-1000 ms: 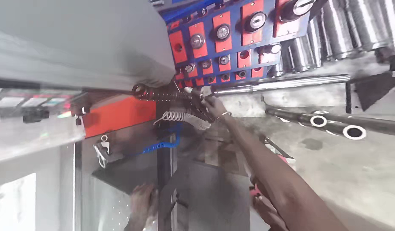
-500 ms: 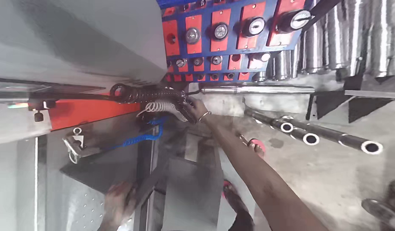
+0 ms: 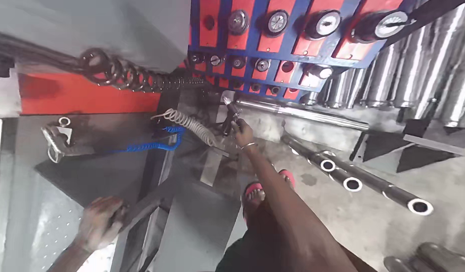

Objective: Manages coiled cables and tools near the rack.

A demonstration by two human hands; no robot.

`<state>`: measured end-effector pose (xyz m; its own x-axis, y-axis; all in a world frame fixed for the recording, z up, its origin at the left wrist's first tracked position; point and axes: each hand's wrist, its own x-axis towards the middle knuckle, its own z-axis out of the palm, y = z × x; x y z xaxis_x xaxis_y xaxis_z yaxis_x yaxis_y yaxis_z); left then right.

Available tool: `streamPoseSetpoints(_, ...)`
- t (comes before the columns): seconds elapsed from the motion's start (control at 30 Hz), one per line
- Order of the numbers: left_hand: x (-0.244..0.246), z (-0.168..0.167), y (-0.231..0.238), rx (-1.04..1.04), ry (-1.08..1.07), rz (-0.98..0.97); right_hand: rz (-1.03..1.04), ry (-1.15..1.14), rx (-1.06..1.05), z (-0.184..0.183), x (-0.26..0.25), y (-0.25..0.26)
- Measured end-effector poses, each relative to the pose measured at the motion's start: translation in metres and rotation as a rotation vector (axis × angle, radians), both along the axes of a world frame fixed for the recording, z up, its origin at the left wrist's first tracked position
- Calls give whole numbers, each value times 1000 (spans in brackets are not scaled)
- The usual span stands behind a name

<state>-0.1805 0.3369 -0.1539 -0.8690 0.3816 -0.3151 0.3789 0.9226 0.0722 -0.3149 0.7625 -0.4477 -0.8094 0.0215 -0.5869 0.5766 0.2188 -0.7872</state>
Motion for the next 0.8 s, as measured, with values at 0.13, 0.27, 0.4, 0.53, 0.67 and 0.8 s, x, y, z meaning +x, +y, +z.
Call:
streamPoseSetpoints(0.13,3,-2,-6,24,-1,7,-81,-9,41,-22,19,1)
streamPoseSetpoints(0.27,1,-6,-13,65,16,-6,-5,42,93,-33,14,4)
streamPoseSetpoints(0.4,4,-8,-17,93,92,-13,198,186,75,-18,-14,-5)
streamPoseSetpoints(0.53,3,-10,-14,115,174,-27,449,330,166,12,-21,-42)
streamPoseSetpoints(0.67,11,-10,5,152,266,60,566,465,236,48,0,-76)
streamPoseSetpoints(0.8,57,-26,96,440,356,135,601,473,296,85,14,-86)
